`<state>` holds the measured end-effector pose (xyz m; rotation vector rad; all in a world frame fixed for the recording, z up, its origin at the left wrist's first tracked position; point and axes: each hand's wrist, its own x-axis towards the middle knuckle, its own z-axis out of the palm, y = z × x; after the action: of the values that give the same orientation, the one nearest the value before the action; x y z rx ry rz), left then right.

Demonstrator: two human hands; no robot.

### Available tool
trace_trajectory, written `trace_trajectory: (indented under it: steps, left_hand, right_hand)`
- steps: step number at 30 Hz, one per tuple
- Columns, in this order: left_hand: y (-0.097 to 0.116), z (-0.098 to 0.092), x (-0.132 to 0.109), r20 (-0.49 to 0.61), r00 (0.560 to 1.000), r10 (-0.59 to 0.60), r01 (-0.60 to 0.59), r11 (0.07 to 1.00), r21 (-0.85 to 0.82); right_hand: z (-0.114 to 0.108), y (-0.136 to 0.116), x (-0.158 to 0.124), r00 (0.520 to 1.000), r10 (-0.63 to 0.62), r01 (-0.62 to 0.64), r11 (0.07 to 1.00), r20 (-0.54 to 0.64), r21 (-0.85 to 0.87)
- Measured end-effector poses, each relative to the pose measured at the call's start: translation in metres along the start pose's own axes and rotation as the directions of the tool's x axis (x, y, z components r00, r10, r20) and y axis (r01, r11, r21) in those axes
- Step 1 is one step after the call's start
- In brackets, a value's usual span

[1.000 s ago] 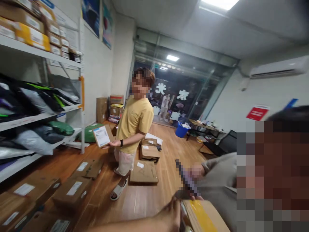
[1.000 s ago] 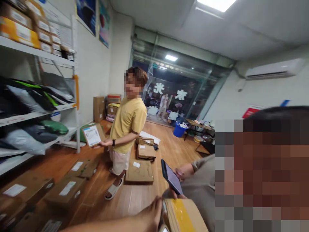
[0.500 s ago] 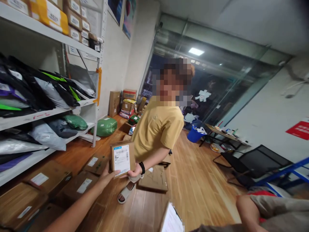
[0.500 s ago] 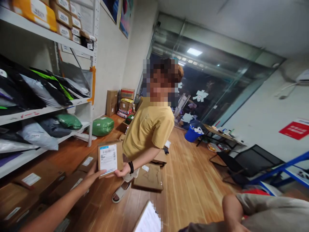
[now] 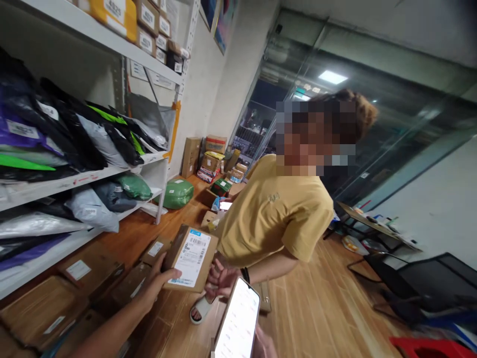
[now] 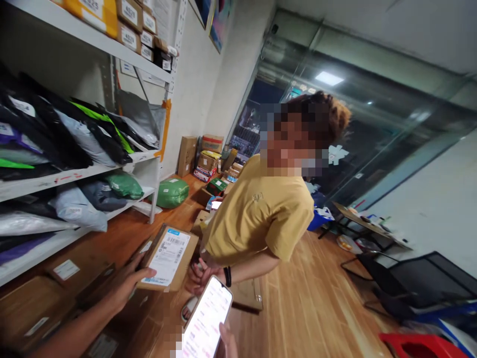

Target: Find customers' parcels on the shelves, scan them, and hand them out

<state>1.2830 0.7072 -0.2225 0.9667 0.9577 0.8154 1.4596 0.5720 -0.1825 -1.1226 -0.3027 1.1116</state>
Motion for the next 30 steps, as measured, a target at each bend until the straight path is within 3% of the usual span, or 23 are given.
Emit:
trace_trajectory:
  steps: [4,7,11,16,23,28,30]
  left_hand:
    - [-0.003,-0.022,-0.008,0.004,1.0,-0.019,0.02,0.996,-0.091]
    - [-0.004,-0.028,-0.022,-0.032,0.999,-0.024,0.019,0.99,-0.137]
    - [-0.002,-0.025,-0.052,-0.084,0.973,-0.213,0.188,0.952,-0.242]
    - [-0.015,-0.013,-0.098,-0.146,0.954,-0.261,0.2,0.919,-0.34]
    - [-0.06,0.0,-0.178,-0.23,0.911,-0.343,0.237,0.889,-0.391]
    - [-0.087,-0.002,-0.231,-0.315,0.86,-0.402,0.264,0.878,-0.4]
    - [-0.091,-0.004,-0.245,-0.325,0.856,-0.403,0.268,0.883,-0.386]
  right_hand:
    - [0.002,0.018,-0.053,0.996,0.068,-0.059,0.985,-0.053,0.159]
    - [0.014,0.022,-0.064,0.996,0.076,-0.057,0.948,-0.049,0.314]
    - [0.018,0.023,-0.069,0.998,0.019,-0.004,0.963,-0.055,0.271]
    - [-0.005,0.028,-0.091,0.977,0.188,-0.158,0.955,-0.1,0.25]
    - [-0.045,0.044,-0.128,0.926,0.372,-0.347,0.902,-0.057,0.256]
    - [-0.076,0.043,-0.171,0.911,0.387,-0.412,0.864,0.142,0.288]
    - [-0.084,0.045,-0.183,0.913,0.37,-0.405,0.867,0.17,0.29]
